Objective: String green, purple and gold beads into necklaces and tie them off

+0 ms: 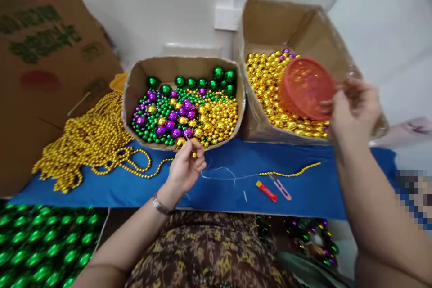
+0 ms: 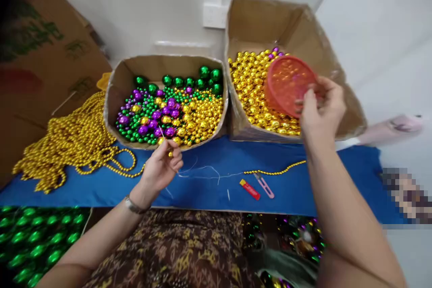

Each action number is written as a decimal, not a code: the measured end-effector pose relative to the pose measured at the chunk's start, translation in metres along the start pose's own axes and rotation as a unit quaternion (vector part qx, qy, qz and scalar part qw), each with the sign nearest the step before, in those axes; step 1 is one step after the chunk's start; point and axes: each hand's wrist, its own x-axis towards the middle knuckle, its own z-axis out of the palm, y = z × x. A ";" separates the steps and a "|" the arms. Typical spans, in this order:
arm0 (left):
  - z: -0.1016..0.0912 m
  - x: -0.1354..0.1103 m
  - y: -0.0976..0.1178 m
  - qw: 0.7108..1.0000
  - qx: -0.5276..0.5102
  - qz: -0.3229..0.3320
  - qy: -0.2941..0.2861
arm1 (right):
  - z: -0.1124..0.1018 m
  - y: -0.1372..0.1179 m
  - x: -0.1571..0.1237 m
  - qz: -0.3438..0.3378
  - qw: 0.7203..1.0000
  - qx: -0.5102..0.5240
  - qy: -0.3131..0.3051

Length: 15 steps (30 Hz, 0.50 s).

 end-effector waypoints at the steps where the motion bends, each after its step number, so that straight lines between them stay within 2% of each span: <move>1: 0.000 0.000 0.001 1.000 -0.018 0.002 0.013 | -0.001 -0.026 -0.016 0.014 0.998 0.051 -0.016; 3: -0.002 -0.002 0.000 0.999 -0.038 0.002 0.031 | 0.003 -0.079 -0.055 -0.015 0.989 0.091 -0.114; 4: -0.003 -0.004 -0.001 0.999 -0.043 -0.001 0.032 | 0.008 -0.102 -0.077 -0.066 0.977 0.093 -0.180; 6: -0.005 -0.008 -0.006 0.999 -0.047 -0.002 0.021 | 0.025 -0.138 -0.117 -0.154 0.946 0.089 -0.272; 7: -0.006 -0.010 -0.008 0.999 -0.046 0.004 0.015 | 0.035 -0.151 -0.135 -0.158 0.936 0.094 -0.299; 9: -0.010 -0.015 -0.014 0.999 -0.043 0.025 0.018 | 0.056 -0.168 -0.164 -0.107 0.929 0.142 -0.323; 11: -0.015 -0.021 -0.020 0.997 -0.043 0.048 0.046 | 0.071 -0.180 -0.185 -0.050 0.925 0.187 -0.328; 15: -0.026 -0.032 -0.027 0.991 -0.059 0.054 0.104 | 0.083 -0.194 -0.212 -0.012 0.909 0.243 -0.340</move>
